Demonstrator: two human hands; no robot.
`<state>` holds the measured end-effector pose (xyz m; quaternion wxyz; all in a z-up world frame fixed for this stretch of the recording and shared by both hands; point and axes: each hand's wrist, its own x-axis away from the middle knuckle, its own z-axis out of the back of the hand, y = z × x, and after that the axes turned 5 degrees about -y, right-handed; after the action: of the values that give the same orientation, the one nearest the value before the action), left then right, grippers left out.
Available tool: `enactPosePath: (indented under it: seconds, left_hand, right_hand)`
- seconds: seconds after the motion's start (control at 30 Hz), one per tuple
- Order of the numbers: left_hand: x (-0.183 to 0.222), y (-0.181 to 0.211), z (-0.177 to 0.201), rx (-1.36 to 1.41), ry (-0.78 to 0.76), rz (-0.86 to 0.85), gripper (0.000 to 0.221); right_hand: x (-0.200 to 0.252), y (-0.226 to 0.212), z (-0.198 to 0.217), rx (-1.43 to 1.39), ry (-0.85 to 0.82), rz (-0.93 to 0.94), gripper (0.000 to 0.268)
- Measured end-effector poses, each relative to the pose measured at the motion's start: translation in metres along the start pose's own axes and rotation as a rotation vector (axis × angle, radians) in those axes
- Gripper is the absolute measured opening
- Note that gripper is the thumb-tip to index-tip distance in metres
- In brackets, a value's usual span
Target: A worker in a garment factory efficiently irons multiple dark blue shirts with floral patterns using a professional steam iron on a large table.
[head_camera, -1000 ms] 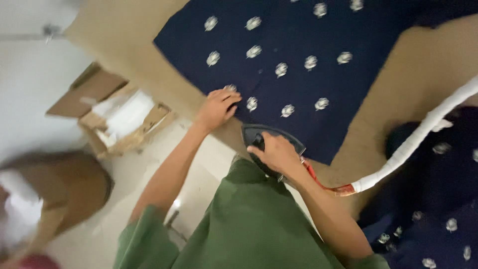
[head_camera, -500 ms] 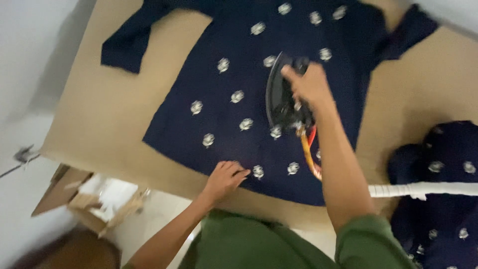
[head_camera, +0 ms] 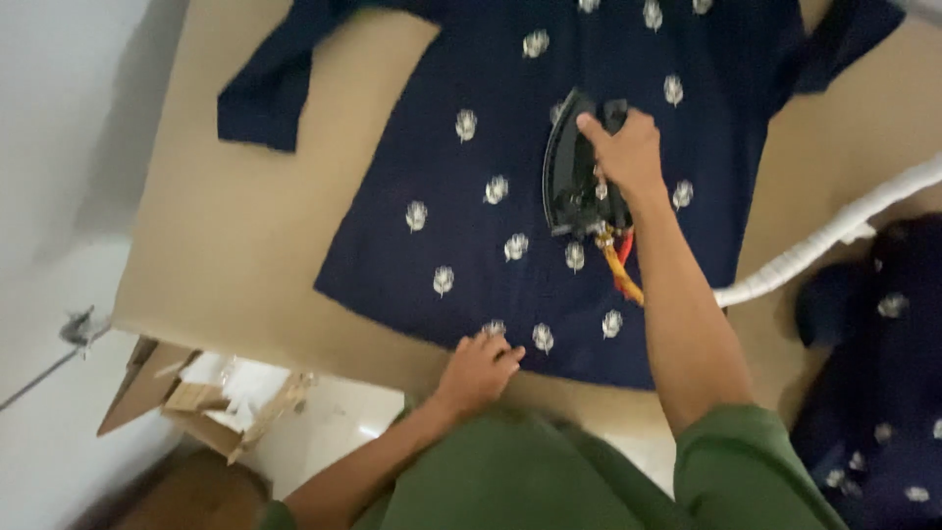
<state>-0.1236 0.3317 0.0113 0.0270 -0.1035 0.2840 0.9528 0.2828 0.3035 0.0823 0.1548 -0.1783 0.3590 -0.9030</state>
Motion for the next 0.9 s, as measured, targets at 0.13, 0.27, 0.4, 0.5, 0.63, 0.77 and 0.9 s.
enactPosePath:
  seconds: [0.13,0.27,0.4,0.5,0.63,0.77,0.9]
  left_hand:
    - [0.044,0.012,0.042,0.334,0.053,0.258,0.020]
    - [0.053,0.018,0.084,1.148,0.058,1.164,0.054]
    - [0.042,-0.045,0.049,1.551,0.681,1.287,0.045]
    - [0.019,-0.074,0.079,1.504,0.838,1.350,0.052]
    - [0.016,-0.148,0.103,1.111,0.743,1.320,0.095]
    - [0.070,-0.155,0.122,0.226,0.398,1.201,0.059]
    - [0.072,-0.159,0.158,-0.512,0.350,0.820,0.049]
  right_hand:
    - [0.096,-0.065,0.019,-0.135,-0.054,0.177,0.038]
    - [0.197,-0.122,0.012,0.195,-0.402,-0.096,0.084]
    - [0.279,-0.085,-0.033,0.332,-0.676,0.038,0.067]
    - [0.315,-0.088,-0.049,0.410,-0.731,0.116,0.072]
    - [0.313,-0.114,-0.064,0.467,-0.800,0.128,0.078]
    - [0.317,-0.109,-0.098,0.400,-0.756,0.125,0.073]
    - [0.302,-0.167,-0.113,0.428,-0.770,0.141,0.078]
